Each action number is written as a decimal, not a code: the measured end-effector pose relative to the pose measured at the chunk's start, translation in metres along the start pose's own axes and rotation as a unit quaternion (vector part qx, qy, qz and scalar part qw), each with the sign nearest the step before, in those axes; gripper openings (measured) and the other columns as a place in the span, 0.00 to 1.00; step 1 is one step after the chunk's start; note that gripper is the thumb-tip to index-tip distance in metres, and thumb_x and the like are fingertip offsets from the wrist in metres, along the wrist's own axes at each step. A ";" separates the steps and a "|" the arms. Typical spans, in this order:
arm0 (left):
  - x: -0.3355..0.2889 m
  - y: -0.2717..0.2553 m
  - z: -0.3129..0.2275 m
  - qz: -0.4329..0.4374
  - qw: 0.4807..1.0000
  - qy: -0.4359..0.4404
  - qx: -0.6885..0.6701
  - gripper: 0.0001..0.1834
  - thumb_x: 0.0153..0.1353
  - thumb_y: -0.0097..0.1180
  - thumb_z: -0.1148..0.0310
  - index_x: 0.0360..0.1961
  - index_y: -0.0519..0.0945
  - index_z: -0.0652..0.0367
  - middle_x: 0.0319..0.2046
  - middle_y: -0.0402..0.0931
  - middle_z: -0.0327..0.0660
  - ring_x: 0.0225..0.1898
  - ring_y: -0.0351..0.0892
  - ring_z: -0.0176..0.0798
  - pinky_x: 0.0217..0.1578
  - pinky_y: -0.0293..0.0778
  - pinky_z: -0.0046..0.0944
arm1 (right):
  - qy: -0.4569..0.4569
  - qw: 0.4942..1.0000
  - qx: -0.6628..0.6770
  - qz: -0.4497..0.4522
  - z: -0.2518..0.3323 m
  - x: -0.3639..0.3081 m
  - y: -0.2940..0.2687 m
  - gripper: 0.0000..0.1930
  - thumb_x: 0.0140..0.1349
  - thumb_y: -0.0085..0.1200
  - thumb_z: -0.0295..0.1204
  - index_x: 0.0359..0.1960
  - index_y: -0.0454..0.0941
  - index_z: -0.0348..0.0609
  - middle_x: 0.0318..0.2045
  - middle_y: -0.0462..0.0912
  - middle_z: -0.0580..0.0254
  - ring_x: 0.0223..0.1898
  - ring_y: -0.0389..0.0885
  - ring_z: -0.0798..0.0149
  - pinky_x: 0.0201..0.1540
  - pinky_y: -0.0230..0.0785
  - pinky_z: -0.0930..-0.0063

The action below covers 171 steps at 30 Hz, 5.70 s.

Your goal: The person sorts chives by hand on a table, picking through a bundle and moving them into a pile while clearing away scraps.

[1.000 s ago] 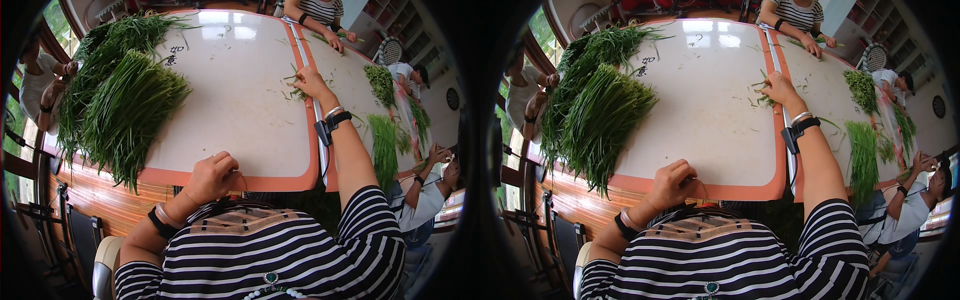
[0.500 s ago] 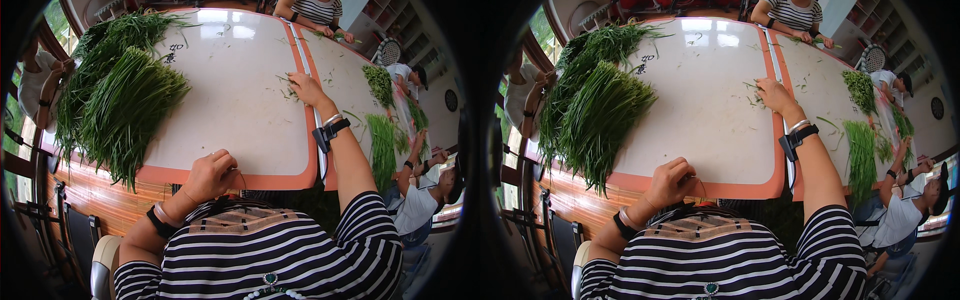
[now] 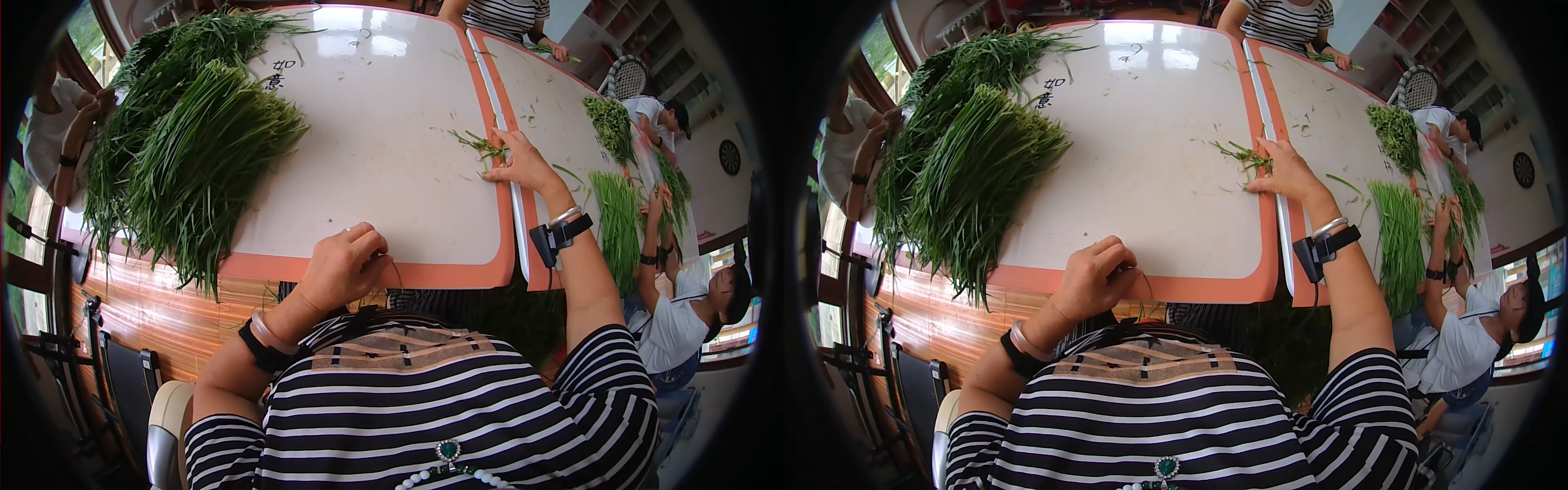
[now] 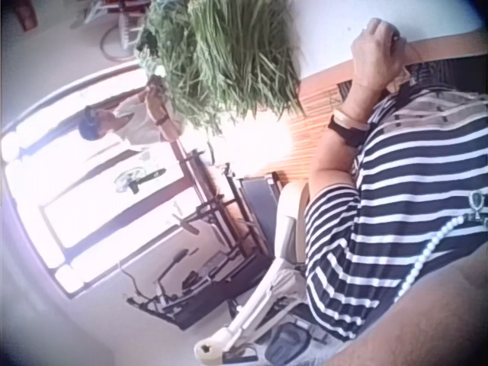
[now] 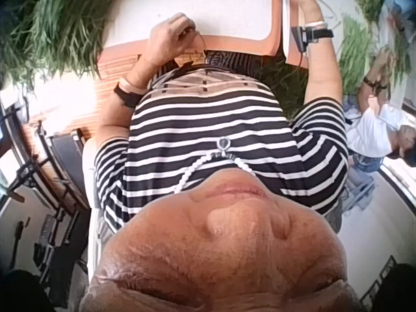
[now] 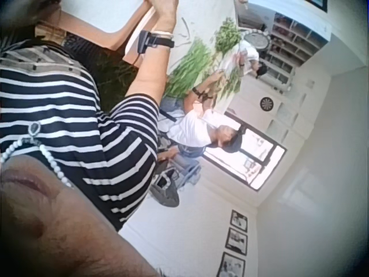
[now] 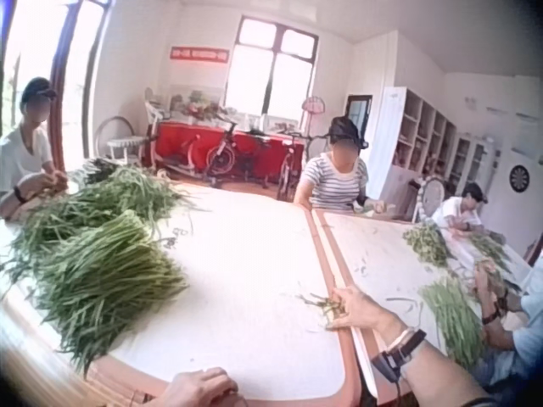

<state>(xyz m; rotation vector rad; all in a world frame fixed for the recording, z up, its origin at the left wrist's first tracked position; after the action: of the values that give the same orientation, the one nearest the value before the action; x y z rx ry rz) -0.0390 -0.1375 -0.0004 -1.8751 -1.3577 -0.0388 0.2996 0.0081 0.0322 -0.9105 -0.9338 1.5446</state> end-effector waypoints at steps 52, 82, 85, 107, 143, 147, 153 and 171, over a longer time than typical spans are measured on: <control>0.017 0.028 -0.034 0.253 0.962 0.043 -0.090 0.03 0.58 0.58 0.81 0.31 0.77 0.64 0.27 0.73 0.38 0.26 0.73 0.31 0.24 0.69 0.29 | 0.437 0.594 0.519 -0.433 0.005 -0.621 0.099 0.03 0.67 0.56 0.29 0.36 0.77 0.44 0.28 0.79 0.71 0.27 0.78 0.77 0.27 0.74 0.84; 0.029 0.040 -0.059 0.251 0.960 0.120 -0.015 0.04 0.55 0.61 0.82 0.31 0.79 0.65 0.27 0.75 0.43 0.25 0.78 0.37 0.22 0.70 0.32 | 0.981 0.165 -0.092 0.033 0.235 -1.046 0.410 0.07 0.65 0.54 0.34 0.38 0.82 0.49 0.37 0.85 0.56 0.36 0.86 0.61 0.28 0.79 0.60; 0.022 0.034 -0.062 0.213 0.969 0.122 0.001 0.04 0.54 0.62 0.81 0.30 0.79 0.63 0.26 0.75 0.43 0.24 0.77 0.39 0.22 0.70 0.34 | 0.959 0.277 0.043 0.044 0.182 -0.965 0.369 0.08 0.65 0.55 0.29 0.39 0.81 0.37 0.29 0.84 0.48 0.30 0.85 0.56 0.27 0.79 0.59; -0.031 -0.053 0.014 -0.004 1.000 -0.016 -0.005 0.04 0.52 0.62 0.80 0.28 0.80 0.64 0.24 0.75 0.41 0.22 0.74 0.35 0.23 0.68 0.31 | 0.084 0.962 0.175 -0.191 0.034 -0.279 0.029 0.12 0.63 0.58 0.30 0.26 0.73 0.36 0.18 0.72 0.58 0.22 0.70 0.67 0.27 0.65 0.69; 0.039 -0.257 0.093 -0.169 0.898 -0.170 0.368 0.63 0.48 0.60 0.28 0.73 0.50 0.63 0.72 0.47 0.60 0.74 0.42 0.60 0.70 0.47 0.57 | -0.147 0.906 0.363 -0.162 0.099 -0.139 0.101 0.07 0.55 0.55 0.12 0.32 0.77 0.38 0.27 0.76 0.69 0.23 0.65 0.79 0.27 0.60 0.84; 0.059 -0.258 0.124 -0.115 0.886 -0.263 0.364 0.68 0.45 0.58 0.24 0.73 0.48 0.64 0.72 0.46 0.60 0.75 0.40 0.58 0.70 0.45 0.57 | -0.141 0.908 0.360 -0.160 0.098 -0.138 0.104 0.07 0.55 0.55 0.12 0.31 0.77 0.38 0.27 0.76 0.68 0.23 0.66 0.79 0.26 0.60 0.84; 0.082 -0.242 0.144 -0.069 0.854 -0.328 0.399 0.69 0.44 0.56 0.22 0.73 0.49 0.65 0.72 0.49 0.57 0.75 0.43 0.56 0.70 0.47 0.55 | -0.135 0.913 0.353 -0.156 0.100 -0.135 0.107 0.07 0.55 0.54 0.11 0.31 0.76 0.37 0.27 0.74 0.69 0.23 0.65 0.79 0.26 0.59 0.84; 0.066 -0.226 0.153 -0.118 0.888 -0.310 0.320 0.70 0.43 0.47 0.16 0.72 0.50 0.66 0.70 0.54 0.57 0.73 0.49 0.55 0.71 0.43 0.56 | -0.110 0.922 0.348 -0.130 0.099 -0.136 0.112 0.06 0.61 0.51 0.14 0.34 0.75 0.38 0.26 0.71 0.76 0.24 0.64 0.84 0.26 0.54 0.88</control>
<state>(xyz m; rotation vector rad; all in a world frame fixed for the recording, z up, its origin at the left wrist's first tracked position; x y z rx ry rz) -0.2561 0.0307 0.0568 -1.1788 -1.7337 0.8512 0.1855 -0.1505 -0.0195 -0.1000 -0.5500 1.5957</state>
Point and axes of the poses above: each hand's wrist, its own x-axis towards the middle knuckle, its own y-axis out of the palm, z = x × y, the point moved 3 cm from there along x, towards the middle knuckle
